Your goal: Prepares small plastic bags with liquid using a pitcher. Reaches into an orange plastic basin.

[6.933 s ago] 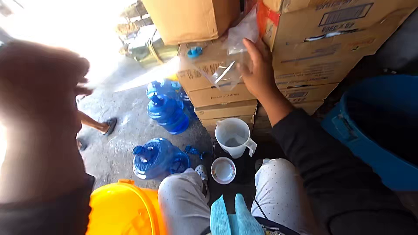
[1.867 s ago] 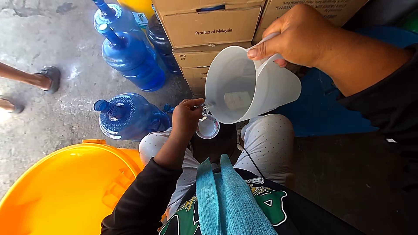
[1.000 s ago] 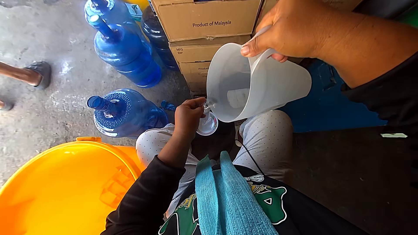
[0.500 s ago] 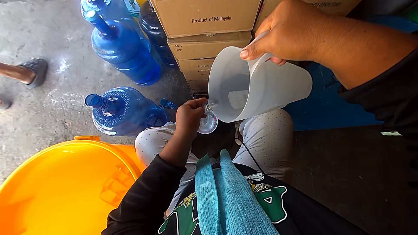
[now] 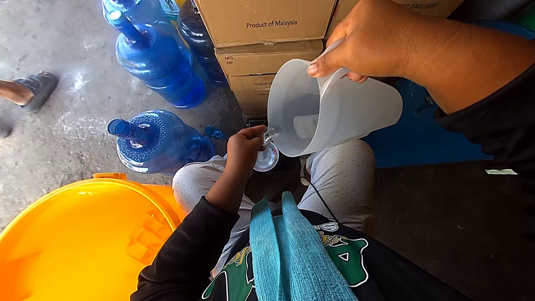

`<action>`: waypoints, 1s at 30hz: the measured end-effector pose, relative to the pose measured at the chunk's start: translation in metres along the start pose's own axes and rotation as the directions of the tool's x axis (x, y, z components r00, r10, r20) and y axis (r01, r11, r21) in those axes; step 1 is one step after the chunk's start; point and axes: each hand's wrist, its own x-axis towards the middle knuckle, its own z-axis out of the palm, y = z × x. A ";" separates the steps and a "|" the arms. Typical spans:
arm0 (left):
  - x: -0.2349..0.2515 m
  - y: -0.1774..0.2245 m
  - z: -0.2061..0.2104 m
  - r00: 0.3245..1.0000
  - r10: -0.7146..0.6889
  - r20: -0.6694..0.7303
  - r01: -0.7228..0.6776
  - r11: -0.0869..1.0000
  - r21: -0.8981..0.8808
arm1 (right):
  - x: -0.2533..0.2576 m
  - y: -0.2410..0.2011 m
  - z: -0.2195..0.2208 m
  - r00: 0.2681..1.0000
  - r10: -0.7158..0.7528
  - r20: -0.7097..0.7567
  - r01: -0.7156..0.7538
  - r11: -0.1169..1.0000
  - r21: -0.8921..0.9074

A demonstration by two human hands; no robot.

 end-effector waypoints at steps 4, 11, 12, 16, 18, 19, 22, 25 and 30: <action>0.001 0.000 0.000 1.000 -0.005 0.004 0.005 1.000 -0.001 | -0.001 -0.002 -0.001 1.000 0.010 0.004 -0.010 1.000 -0.019; 0.000 0.002 0.002 1.000 -0.019 0.002 0.019 1.000 -0.012 | -0.003 -0.001 -0.001 1.000 0.011 0.008 -0.011 1.000 -0.002; -0.001 0.002 0.002 1.000 -0.019 0.000 0.019 1.000 -0.018 | -0.003 -0.001 -0.001 1.000 0.016 0.010 -0.016 1.000 -0.003; -0.001 0.002 0.002 1.000 -0.018 0.012 0.018 1.000 -0.023 | -0.002 -0.001 -0.002 1.000 0.020 0.006 -0.020 0.999 -0.025; -0.001 0.003 0.003 1.000 -0.015 0.009 0.015 1.000 -0.023 | -0.001 0.000 -0.001 1.000 0.026 0.006 -0.026 1.000 -0.016; -0.001 0.002 0.003 1.000 -0.013 0.009 0.013 1.000 -0.023 | -0.001 0.000 -0.001 1.000 0.029 0.009 -0.029 0.999 -0.013; 0.000 0.002 0.003 1.000 -0.011 0.015 0.011 1.000 -0.013 | -0.001 -0.001 -0.001 0.999 0.037 0.005 -0.036 0.999 -0.018; 0.000 0.002 0.004 1.000 -0.011 0.011 0.011 1.000 -0.018 | -0.002 -0.001 0.000 1.000 0.027 0.009 -0.026 0.999 -0.024; 0.001 0.001 0.004 1.000 -0.018 0.009 0.018 0.999 -0.044 | -0.002 -0.002 0.000 0.999 0.033 0.015 -0.033 0.999 -0.021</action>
